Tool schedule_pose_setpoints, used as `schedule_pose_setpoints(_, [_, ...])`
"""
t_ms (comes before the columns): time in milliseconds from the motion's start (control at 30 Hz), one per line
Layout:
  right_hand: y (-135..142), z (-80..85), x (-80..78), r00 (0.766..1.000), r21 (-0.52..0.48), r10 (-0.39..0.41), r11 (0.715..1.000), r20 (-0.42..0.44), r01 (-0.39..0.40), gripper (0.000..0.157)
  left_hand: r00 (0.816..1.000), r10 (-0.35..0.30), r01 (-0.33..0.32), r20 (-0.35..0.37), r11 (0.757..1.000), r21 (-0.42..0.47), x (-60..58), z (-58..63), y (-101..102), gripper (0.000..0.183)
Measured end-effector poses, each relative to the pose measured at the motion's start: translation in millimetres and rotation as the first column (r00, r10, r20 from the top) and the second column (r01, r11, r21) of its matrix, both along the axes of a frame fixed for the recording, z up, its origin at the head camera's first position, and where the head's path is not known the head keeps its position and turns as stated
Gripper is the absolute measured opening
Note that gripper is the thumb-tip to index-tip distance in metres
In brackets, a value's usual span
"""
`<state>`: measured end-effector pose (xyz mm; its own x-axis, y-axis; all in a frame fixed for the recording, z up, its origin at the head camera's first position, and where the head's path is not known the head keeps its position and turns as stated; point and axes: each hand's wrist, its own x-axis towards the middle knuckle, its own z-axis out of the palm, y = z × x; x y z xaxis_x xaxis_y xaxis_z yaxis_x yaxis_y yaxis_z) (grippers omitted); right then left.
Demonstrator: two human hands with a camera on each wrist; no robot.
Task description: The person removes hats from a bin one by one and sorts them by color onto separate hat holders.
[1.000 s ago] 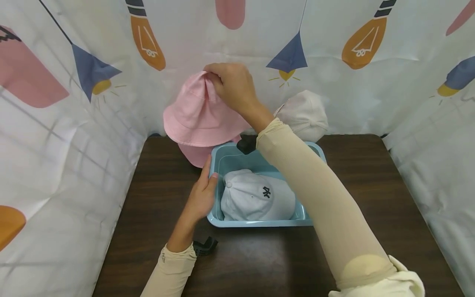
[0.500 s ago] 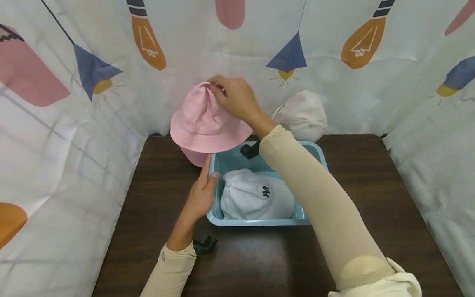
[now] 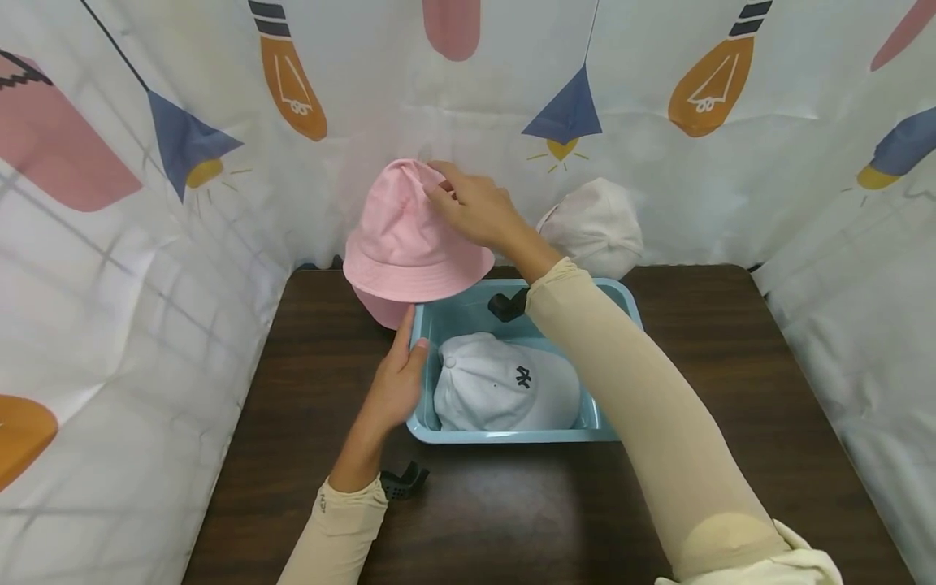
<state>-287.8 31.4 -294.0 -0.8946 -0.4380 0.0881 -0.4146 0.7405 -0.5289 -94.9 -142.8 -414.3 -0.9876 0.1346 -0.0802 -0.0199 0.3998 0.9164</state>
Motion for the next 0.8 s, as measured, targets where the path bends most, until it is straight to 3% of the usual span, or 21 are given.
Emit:
schedule_pose_setpoints(133, [14.5,0.3,6.0,0.996,-0.097,-0.091,0.991,0.005,0.091,0.055,1.0,-0.009,0.009,0.009,1.0,0.008,-0.8,-0.6,0.6,0.06])
schedule_pose_setpoints(233, [26.6,-2.0,11.7,0.971,-0.216,-0.221,0.947,0.094,0.237,0.051,0.999,-0.016,0.015,0.044,0.999,0.029,-2.6,0.7,-0.7,0.062])
schedule_pose_setpoints(300, [34.3,-5.7,15.8,0.933,-0.24,-0.283,0.912,0.223,0.334,0.053,0.996,-0.034,0.029,0.078,0.998,0.063,-4.8,1.8,-3.4,0.063])
schedule_pose_setpoints(367, [40.4,-11.8,18.5,0.887,-0.221,-0.294,0.896,0.355,0.385,0.056,0.991,-0.057,0.045,0.118,0.994,0.104,-6.8,3.1,-8.8,0.063])
schedule_pose_setpoints(467, [47.8,-25.1,21.6,0.818,-0.146,-0.258,0.913,0.513,0.38,0.064,0.984,-0.082,0.055,0.157,0.984,0.172,-11.2,5.0,-19.1,0.061])
schedule_pose_setpoints(633, [51.2,-45.8,25.5,0.736,-0.122,-0.213,0.92,0.642,0.373,0.072,0.976,-0.054,0.001,0.209,0.969,0.247,-21.1,10.1,-33.8,0.061])
schedule_pose_setpoints(733, [48.7,-50.3,28.0,0.729,-0.139,-0.206,0.914,0.653,0.382,0.07,0.975,-0.038,-0.03,0.219,0.954,0.299,-30.1,9.4,-36.9,0.061])
schedule_pose_setpoints(800, [46.7,-52.8,29.2,0.759,-0.158,-0.205,0.913,0.618,0.375,0.061,0.978,-0.018,-0.055,0.206,0.937,0.345,-36.0,7.2,-36.9,0.059])
